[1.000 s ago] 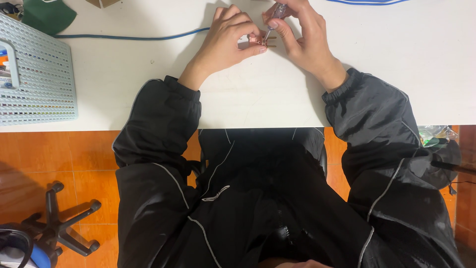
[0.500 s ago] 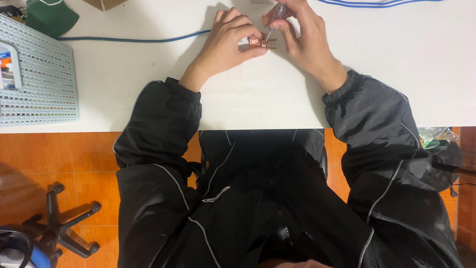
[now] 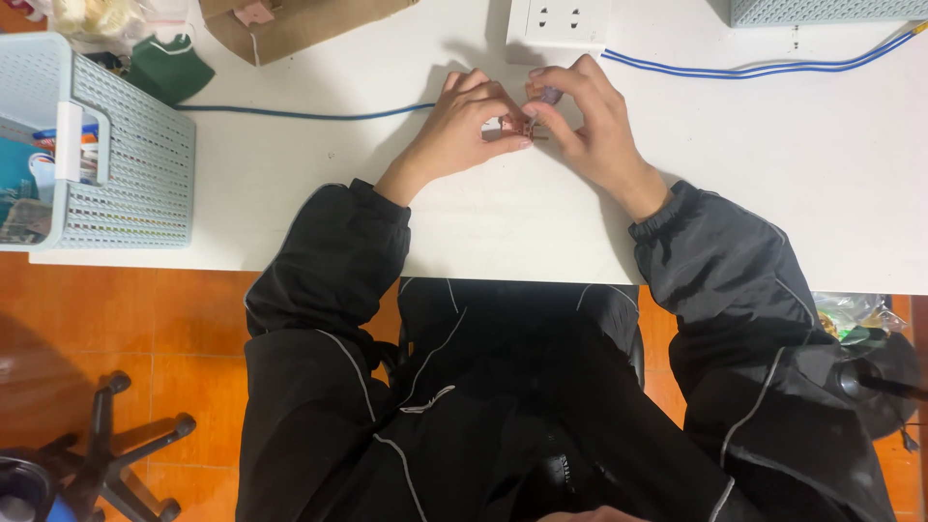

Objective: Disassembling and preparing an electrical plug for wiring using a screwdriver

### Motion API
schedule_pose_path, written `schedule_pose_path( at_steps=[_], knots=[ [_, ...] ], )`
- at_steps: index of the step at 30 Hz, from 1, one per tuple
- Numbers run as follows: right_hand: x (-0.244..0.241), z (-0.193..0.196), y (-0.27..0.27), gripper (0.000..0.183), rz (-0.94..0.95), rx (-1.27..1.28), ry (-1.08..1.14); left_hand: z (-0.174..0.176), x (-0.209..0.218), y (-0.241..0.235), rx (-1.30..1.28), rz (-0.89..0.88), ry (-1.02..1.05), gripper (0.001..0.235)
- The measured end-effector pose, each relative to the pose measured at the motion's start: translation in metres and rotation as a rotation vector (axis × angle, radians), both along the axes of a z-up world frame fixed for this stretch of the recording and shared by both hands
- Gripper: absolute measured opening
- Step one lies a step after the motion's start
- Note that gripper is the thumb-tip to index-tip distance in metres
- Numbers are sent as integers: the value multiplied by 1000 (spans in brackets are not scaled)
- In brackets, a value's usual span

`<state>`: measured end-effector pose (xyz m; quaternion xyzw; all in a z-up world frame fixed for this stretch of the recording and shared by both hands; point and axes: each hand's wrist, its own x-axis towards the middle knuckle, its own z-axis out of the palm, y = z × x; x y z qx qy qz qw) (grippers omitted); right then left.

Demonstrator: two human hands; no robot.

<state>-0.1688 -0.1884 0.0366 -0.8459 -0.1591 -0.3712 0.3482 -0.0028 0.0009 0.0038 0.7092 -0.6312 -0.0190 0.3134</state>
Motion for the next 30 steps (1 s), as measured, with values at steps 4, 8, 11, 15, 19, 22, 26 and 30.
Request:
schedule_pose_path(
  at_steps=[4,8,11,15,19,22,26,30],
  knots=[
    [-4,13,6,32,25,-15,19,4,-1,1,0,2,-16,26],
    [-1,4,3,27,-19,-15,-5,4,-1,1,1,-2,6,24],
    [3,1,-1,27,-1,-5,-26,-3,-1,0,-38,14,-1,33],
    [-4,12,6,36,1,-9,36,-2,1,0,-3,5,-10,20],
    [0,4,4,27,-18,23,15,-1,0,0,-15,8,-5,26],
    [3,0,-2,35,-8,24,8,0,3,-1,13,2,10,29],
    [-7,20,6,32,22,88,47,-2,4,0,-10,-31,-47,29],
    [-5,9,2,30,-2,78,40,-3,3,2,-33,-30,-62,34]
  ],
)
